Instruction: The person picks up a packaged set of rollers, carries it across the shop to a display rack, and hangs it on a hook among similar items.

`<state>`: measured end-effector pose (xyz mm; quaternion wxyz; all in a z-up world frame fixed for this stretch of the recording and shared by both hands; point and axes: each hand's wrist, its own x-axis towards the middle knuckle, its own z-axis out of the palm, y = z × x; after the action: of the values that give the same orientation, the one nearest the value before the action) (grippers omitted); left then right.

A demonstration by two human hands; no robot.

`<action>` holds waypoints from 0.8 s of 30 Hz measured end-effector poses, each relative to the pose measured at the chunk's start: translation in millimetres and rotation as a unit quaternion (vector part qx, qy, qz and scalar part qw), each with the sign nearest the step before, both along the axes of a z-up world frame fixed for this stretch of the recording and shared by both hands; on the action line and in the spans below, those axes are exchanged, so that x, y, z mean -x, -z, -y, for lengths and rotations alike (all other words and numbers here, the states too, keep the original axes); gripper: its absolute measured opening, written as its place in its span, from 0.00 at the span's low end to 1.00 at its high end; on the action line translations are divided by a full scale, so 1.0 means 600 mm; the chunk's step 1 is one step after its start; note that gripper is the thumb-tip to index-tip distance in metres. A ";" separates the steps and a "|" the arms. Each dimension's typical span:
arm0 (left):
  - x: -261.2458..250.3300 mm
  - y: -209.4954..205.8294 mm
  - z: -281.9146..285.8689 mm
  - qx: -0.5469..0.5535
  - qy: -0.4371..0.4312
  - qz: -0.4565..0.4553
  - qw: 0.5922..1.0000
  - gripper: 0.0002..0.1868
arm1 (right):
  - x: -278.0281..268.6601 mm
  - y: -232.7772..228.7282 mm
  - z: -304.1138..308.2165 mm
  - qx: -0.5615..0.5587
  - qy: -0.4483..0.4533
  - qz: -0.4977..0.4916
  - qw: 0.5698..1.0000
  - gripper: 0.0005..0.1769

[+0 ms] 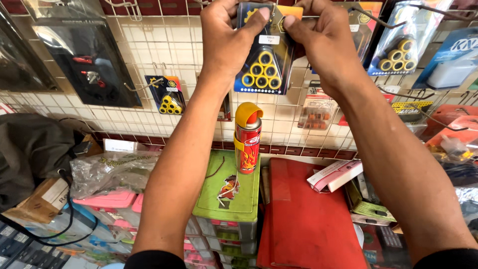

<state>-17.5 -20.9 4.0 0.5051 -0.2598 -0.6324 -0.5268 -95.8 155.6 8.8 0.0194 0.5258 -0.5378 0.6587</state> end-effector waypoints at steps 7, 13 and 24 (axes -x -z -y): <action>0.043 0.013 0.022 -0.037 0.012 0.005 0.999 0.10 | 0.017 -0.002 0.027 -0.031 0.038 0.035 0.998 0.07; 0.101 0.020 0.044 -0.036 -0.063 -0.019 0.997 0.11 | 0.052 -0.002 0.050 -0.032 0.080 0.029 0.996 0.06; 0.083 0.045 0.013 0.179 -0.483 -0.123 0.848 0.19 | 0.120 0.030 0.089 0.048 0.377 -0.311 0.871 0.10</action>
<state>-67.1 -28.7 -22.7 0.7142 -0.0700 -0.6940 -0.0580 -167.6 101.9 -9.0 0.4577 0.4589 -0.6293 0.4289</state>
